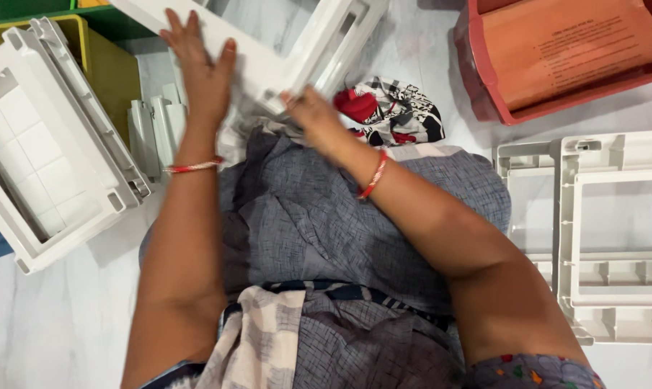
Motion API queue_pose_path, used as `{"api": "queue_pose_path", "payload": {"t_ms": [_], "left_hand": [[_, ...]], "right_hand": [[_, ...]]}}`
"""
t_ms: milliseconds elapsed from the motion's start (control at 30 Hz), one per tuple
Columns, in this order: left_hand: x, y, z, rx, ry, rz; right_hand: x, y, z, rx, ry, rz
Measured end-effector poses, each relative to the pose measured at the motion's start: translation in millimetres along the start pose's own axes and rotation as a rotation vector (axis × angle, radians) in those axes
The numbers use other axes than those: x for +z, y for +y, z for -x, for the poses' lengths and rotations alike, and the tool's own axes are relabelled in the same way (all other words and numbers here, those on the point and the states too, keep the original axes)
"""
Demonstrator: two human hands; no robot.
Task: The person assembles white plastic frames by inserting square rods into the corners of rectangular frames. They handle multiple frames and rods, connecting them together on the floor.
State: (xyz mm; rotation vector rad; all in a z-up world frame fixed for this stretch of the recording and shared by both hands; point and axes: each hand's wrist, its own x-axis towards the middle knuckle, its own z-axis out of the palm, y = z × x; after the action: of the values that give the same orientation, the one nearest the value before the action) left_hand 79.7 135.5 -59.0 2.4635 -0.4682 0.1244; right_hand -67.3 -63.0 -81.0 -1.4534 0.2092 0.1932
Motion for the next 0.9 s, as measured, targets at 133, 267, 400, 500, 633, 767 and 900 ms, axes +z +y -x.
{"api": "queue_pose_path", "payload": {"t_ms": [133, 267, 400, 500, 633, 767, 900], "left_hand": [[-48, 42, 0, -0.09, -0.174, -0.113], [-34, 123, 30, -0.094, -0.355, -0.394], [-25, 163, 57, 0.033, -0.318, -0.543], [-23, 162, 60, 0.107, -0.234, -0.583], [-28, 148, 60, 0.187, -0.276, -0.545], [-46, 135, 57, 0.293, -0.337, -0.506], [-63, 134, 50, 0.371, -0.388, -0.472]], "right_hand": [[12, -15, 15, -0.271, -0.319, 0.174], [-30, -39, 9, 0.013, -0.313, 0.712], [-109, -43, -9, 0.093, 0.117, 0.842], [-159, -27, -29, -0.305, 0.462, 0.705], [-186, -1, -55, -0.195, 0.524, 0.579], [-192, 10, -61, -0.281, 0.332, 0.42], [-192, -1, -52, -0.247, 0.064, 0.308]]}}
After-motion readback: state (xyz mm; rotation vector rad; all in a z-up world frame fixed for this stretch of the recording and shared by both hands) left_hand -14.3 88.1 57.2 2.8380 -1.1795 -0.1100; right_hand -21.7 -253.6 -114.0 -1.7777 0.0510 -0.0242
